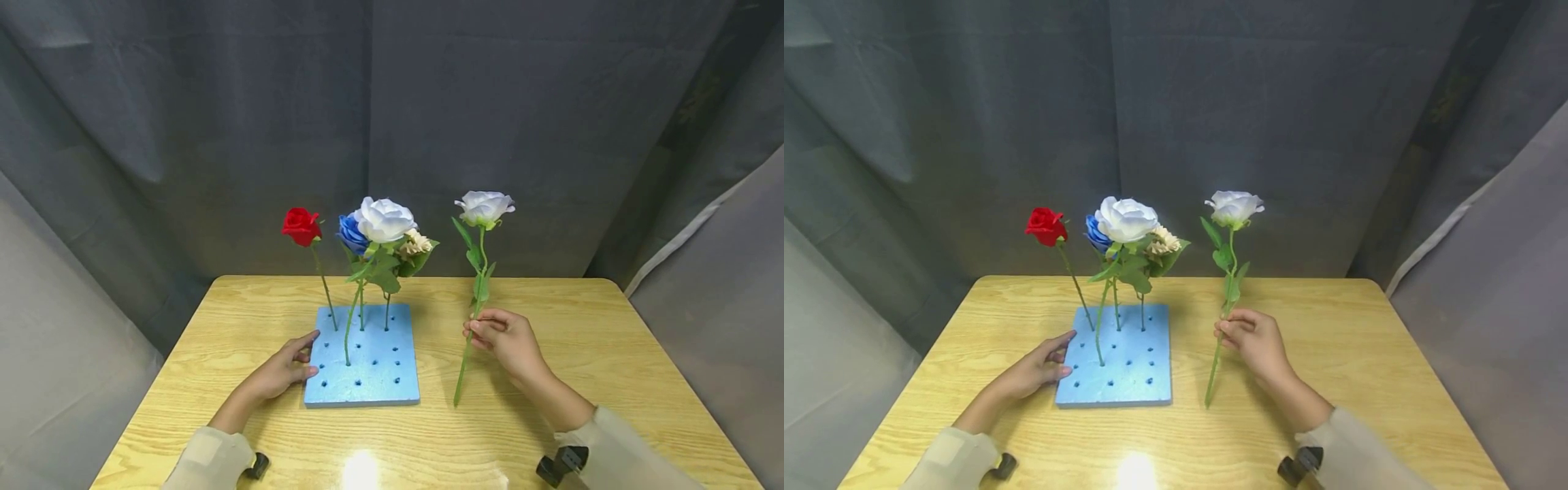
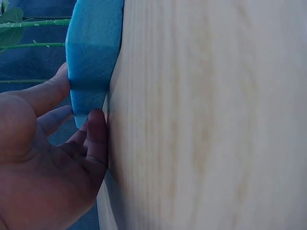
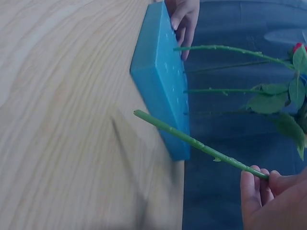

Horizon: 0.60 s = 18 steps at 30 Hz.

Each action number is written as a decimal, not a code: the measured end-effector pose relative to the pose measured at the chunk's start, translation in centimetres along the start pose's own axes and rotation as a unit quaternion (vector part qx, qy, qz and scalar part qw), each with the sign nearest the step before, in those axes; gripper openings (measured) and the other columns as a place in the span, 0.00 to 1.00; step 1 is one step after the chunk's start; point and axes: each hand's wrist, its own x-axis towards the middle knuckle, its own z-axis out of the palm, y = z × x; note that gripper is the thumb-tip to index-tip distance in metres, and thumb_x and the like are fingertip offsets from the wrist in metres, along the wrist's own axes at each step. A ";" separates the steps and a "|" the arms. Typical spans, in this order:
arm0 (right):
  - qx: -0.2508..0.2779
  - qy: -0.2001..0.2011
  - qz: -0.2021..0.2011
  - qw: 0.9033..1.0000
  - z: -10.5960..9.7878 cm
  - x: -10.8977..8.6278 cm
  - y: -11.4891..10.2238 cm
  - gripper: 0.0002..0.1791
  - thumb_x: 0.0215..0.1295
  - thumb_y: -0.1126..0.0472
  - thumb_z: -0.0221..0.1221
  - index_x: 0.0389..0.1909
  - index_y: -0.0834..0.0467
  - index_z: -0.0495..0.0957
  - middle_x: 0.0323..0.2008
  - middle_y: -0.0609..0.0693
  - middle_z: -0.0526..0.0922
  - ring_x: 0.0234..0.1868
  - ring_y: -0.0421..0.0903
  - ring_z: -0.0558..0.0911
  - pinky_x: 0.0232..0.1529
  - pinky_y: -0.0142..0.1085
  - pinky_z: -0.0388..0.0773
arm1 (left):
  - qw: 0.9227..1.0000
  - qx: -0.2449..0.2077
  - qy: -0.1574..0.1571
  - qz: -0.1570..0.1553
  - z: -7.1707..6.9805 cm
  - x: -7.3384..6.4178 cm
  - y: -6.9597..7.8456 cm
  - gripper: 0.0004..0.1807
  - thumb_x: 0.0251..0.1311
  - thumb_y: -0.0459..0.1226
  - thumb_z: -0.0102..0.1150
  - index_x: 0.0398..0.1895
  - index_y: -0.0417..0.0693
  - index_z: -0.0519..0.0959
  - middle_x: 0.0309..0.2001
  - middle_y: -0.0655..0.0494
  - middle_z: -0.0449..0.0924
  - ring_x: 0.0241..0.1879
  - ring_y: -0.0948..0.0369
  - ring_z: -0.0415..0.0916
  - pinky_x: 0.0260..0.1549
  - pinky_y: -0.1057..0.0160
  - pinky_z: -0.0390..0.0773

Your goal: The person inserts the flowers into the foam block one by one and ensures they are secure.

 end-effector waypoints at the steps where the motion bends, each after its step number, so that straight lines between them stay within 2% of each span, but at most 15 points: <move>1: -0.001 -0.001 -0.003 1.000 0.3 0.1 -0.1 0.16 0.76 0.70 0.56 0.56 0.78 0.72 0.46 0.60 0.87 0.45 0.43 0.89 0.50 0.37 0.83 | 1.000 0.001 0.000 0.000 0.0 0.0 0.0 0.42 0.70 0.40 0.64 0.83 0.53 0.55 0.75 0.38 0.59 0.63 0.47 0.65 0.55 0.51 0.72; 5: 0.003 0.001 -0.011 1.000 1.5 0.5 -0.7 0.15 0.76 0.71 0.56 0.57 0.78 0.72 0.49 0.68 0.84 0.45 0.43 0.89 0.50 0.37 0.83 | 1.000 0.003 -0.001 0.000 0.0 0.0 0.2 0.42 0.71 0.40 0.63 0.83 0.53 0.55 0.74 0.38 0.59 0.63 0.47 0.65 0.55 0.51 0.72; 13: 0.009 0.003 -0.046 0.999 3.8 1.4 -1.6 0.13 0.75 0.73 0.56 0.54 0.78 0.73 0.51 0.74 0.81 0.47 0.48 0.89 0.52 0.41 0.82 | 1.000 0.000 -0.001 -0.002 0.0 0.0 0.4 0.42 0.71 0.39 0.63 0.83 0.52 0.55 0.74 0.39 0.60 0.62 0.47 0.64 0.54 0.52 0.72; 18: 0.023 0.002 -0.063 0.998 5.1 2.0 -2.2 0.10 0.74 0.74 0.57 0.51 0.77 0.75 0.49 0.72 0.84 0.48 0.50 0.89 0.51 0.41 0.83 | 1.000 -0.002 -0.001 -0.003 0.0 -0.1 0.3 0.42 0.70 0.39 0.64 0.83 0.52 0.55 0.74 0.38 0.59 0.63 0.47 0.64 0.55 0.52 0.72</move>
